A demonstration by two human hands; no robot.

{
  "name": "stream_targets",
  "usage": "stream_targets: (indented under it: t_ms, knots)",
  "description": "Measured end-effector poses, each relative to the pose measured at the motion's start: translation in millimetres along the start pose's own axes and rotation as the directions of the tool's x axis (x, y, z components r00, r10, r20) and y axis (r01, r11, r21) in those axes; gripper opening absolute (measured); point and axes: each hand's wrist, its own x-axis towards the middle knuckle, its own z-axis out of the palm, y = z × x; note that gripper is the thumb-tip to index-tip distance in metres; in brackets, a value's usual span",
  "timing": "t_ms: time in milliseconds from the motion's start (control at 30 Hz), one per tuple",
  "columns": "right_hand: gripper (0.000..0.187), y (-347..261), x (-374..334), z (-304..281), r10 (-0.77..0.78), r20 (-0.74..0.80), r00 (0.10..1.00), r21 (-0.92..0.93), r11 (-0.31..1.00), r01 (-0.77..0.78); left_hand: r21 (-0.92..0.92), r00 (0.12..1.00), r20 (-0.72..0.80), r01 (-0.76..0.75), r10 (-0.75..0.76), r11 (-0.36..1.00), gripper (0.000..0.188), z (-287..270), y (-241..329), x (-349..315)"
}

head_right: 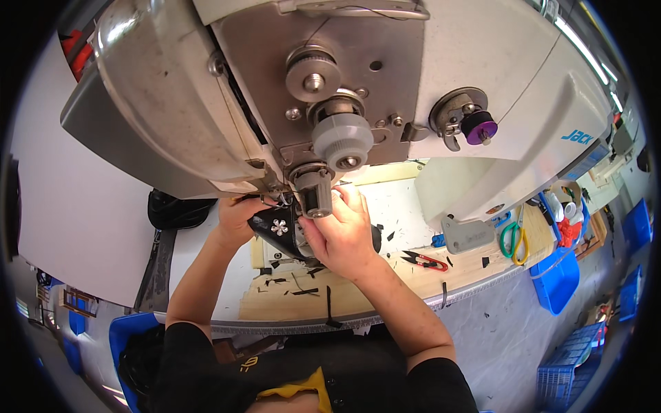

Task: The person sews a black fabric accessory with floral embellishments using an industrial sewing machine. They repeatedly guide the item under the needle, stitch sections, and trim excess threads with scissors. The person handles the accessory and a stack of similar items on the table throughout the process.

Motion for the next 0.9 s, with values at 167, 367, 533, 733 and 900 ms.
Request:
stream_targets:
  t_ms: [167, 367, 533, 733, 900]
  knots:
    - [0.034, -17, -6, -8, 0.020, -0.003, 1.000, -0.058, 0.998, -0.020, 0.396, 0.967, 0.105, -0.254, 0.231, 0.882, 0.016, -9, 3, -2]
    - [0.033, -53, -16, -6, -0.065, 0.035, 0.997, -0.283, 0.956, 0.072, 0.800, 0.946, 0.213, -0.312, 0.244, 0.513, 0.024, 16, 60, -15]
    - [0.033, -23, 1, -31, -0.086, 0.023, 0.996, -0.179, 0.980, 0.089, 0.708, 0.903, 0.192, -0.398, 0.384, 0.583, 0.029, 28, 63, -19]
    - [0.029, -27, -4, -30, -0.133, 0.067, 0.989, -0.231, 0.962, 0.145, 0.594, 0.953, 0.184, -0.302, 0.240, 0.746, 0.021, 19, 52, -16]
    - [0.039, -39, -6, -30, -0.134, 0.104, 0.986, -0.282, 0.946, 0.158, 0.669, 0.933, 0.221, -0.357, 0.284, 0.652, 0.019, 11, 58, -14]
